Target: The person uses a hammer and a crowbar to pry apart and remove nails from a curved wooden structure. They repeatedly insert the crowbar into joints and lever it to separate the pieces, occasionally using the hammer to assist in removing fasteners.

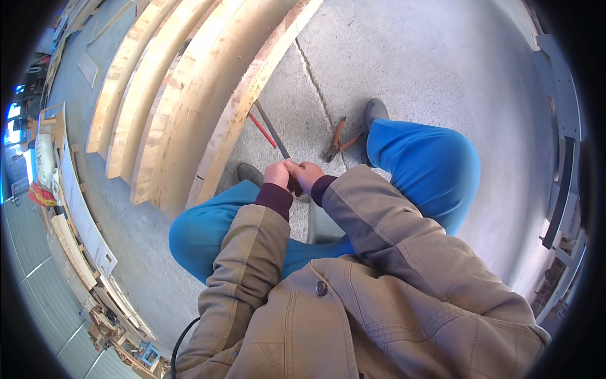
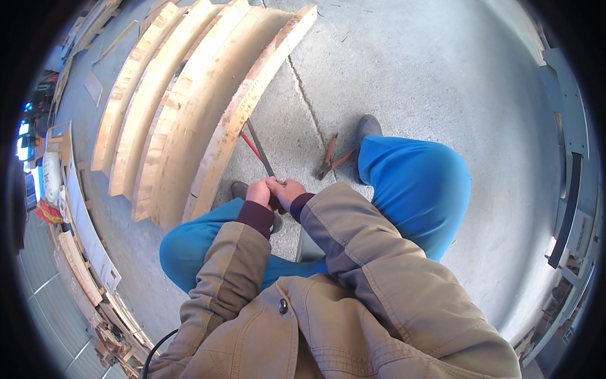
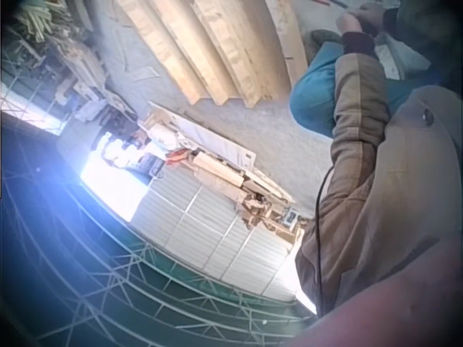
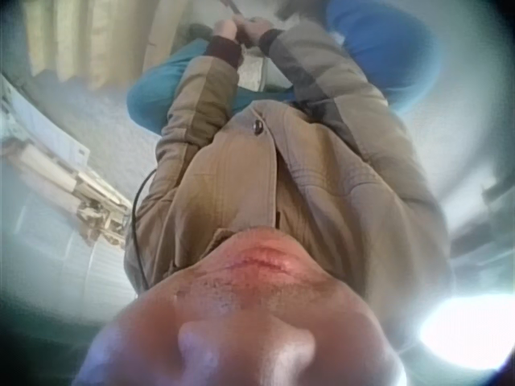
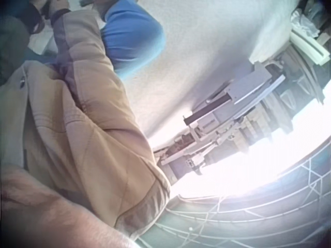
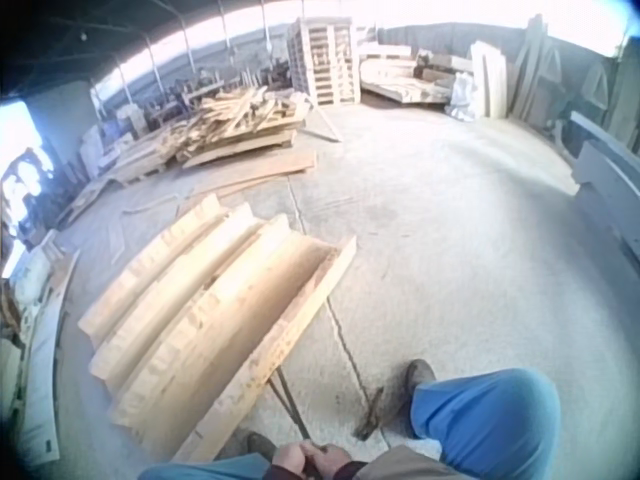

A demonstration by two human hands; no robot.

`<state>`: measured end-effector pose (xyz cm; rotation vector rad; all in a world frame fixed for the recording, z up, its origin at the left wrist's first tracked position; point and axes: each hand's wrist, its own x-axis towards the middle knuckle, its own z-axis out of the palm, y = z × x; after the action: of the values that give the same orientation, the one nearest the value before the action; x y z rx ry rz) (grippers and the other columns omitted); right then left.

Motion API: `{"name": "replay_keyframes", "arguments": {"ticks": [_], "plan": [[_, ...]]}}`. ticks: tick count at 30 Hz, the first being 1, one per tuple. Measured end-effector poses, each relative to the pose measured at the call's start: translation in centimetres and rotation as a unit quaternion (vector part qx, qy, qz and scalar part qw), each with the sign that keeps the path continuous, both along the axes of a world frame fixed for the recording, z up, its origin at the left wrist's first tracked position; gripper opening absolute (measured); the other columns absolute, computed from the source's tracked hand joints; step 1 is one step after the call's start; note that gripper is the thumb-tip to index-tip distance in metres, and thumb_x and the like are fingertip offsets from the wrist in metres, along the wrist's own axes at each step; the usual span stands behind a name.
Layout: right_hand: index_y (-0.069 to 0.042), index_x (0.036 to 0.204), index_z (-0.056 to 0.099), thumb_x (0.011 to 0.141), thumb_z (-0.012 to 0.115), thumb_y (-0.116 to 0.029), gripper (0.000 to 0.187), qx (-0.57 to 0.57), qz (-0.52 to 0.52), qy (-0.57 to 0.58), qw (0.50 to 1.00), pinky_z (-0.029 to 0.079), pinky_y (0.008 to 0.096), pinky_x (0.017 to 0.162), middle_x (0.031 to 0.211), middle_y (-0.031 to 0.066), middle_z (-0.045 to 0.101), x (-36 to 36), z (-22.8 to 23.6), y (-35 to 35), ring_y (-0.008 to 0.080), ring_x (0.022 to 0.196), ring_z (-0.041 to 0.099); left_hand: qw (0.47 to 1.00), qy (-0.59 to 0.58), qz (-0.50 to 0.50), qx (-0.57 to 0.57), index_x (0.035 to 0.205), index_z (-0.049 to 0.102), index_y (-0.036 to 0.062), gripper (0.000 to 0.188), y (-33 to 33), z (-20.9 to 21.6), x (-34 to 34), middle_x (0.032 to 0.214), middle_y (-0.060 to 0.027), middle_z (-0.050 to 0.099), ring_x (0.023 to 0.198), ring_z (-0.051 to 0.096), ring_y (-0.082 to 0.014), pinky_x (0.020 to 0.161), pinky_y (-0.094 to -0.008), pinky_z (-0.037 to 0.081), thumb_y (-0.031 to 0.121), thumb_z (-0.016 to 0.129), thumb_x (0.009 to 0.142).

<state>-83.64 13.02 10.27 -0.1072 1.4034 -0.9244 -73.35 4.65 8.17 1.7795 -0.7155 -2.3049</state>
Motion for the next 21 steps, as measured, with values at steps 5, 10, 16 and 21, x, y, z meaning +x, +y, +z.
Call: {"name": "replay_keyframes", "arguments": {"ticks": [5, 10, 16, 21], "plan": [[0.012, 0.110, 0.062, 0.090, 0.067, -0.049, 0.065, 0.026, -0.035, 0.004, 0.999, 0.055, 0.0340, 0.058, 0.095, 0.0169, 0.072, 0.2, 2.5, -1.3, 0.0235, 0.077, 0.071, 1.000, 0.012, -0.015, 0.015, 0.094, 0.062, -0.0022, 0.025, -1.1, 1.8, -0.2, 0.083, -0.0155, 0.067, 0.070, 0.064, -0.0266, 0.063, -0.0389, 0.052, 0.018, 0.049, 0.098], [0.012, 0.113, 0.063, 0.090, 0.067, -0.047, 0.063, 0.003, -0.042, 0.061, 0.997, 0.057, 0.0341, 0.071, 0.100, 0.0193, 0.072, 0.7, 3.5, -2.1, 0.0258, 0.089, 0.072, 0.995, 0.085, 0.021, 0.050, 0.097, 0.061, -0.0047, 0.025, -2.1, 3.0, 0.1, 0.087, -0.0164, 0.066, 0.076, 0.065, -0.0267, 0.071, -0.0372, 0.053, 0.016, 0.048, 0.098], [0.008, 0.106, 0.069, 0.090, 0.067, -0.045, 0.056, 0.023, -0.044, 0.142, 0.989, 0.056, 0.0363, 0.078, 0.096, 0.0214, 0.073, 1.0, 5.2, -3.9, 0.0284, 0.089, 0.072, 0.994, 0.067, 0.042, 0.071, 0.101, 0.059, -0.0088, 0.030, -3.4, 5.3, -0.4, 0.092, -0.0191, 0.066, 0.082, 0.065, -0.0276, 0.077, -0.0369, 0.053, 0.017, 0.043, 0.101], [0.007, 0.103, 0.071, 0.090, 0.068, -0.047, 0.056, 0.031, -0.018, 0.134, 0.990, 0.055, 0.0386, 0.080, 0.090, 0.0214, 0.073, 0.5, 6.8, -5.0, 0.0299, 0.085, 0.073, 0.990, 0.108, 0.046, 0.083, 0.103, 0.059, -0.0097, 0.032, -4.5, 6.3, -0.4, 0.093, -0.0191, 0.066, 0.082, 0.065, -0.0277, 0.076, -0.0368, 0.054, 0.017, 0.042, 0.101]]}}
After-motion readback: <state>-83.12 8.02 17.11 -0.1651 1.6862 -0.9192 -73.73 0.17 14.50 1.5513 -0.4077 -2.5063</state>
